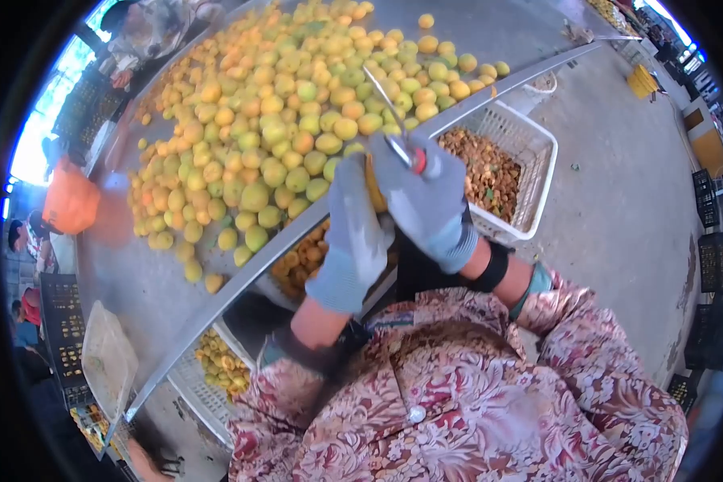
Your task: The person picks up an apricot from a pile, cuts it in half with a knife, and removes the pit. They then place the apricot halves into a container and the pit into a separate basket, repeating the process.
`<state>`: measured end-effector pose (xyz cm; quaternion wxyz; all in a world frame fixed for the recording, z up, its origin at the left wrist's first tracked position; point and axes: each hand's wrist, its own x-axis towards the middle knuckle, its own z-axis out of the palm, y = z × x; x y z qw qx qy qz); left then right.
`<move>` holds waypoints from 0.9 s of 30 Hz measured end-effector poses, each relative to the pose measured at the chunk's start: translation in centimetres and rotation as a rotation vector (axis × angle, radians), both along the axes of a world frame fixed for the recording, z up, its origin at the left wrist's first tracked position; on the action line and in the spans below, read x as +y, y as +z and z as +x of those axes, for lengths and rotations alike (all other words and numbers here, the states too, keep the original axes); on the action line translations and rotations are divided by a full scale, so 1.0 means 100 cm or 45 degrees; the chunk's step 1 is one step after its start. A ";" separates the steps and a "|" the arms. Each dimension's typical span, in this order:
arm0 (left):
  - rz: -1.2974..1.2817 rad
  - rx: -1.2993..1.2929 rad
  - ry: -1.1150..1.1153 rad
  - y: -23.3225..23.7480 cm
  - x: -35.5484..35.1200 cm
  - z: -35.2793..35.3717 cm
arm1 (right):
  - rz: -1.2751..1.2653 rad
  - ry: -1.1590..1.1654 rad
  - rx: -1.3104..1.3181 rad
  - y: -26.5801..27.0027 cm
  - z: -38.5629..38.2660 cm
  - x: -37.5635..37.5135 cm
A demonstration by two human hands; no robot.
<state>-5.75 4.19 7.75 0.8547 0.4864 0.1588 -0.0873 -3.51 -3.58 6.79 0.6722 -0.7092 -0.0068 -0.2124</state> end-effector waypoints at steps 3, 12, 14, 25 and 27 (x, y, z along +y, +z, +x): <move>-0.115 0.090 -0.086 0.003 0.003 0.010 | -0.098 0.072 -0.040 -0.002 0.004 -0.004; 0.935 -1.124 0.226 -0.026 0.010 0.024 | 0.630 0.204 0.216 -0.008 0.000 -0.003; 0.990 -1.103 0.142 -0.025 0.018 0.016 | 0.621 0.282 0.346 -0.002 -0.012 -0.008; 1.673 -1.313 0.023 -0.022 0.018 -0.005 | 0.710 0.458 0.410 0.002 -0.024 -0.017; 1.736 -1.355 0.093 -0.025 0.018 -0.005 | 0.760 0.473 0.438 0.005 -0.027 -0.014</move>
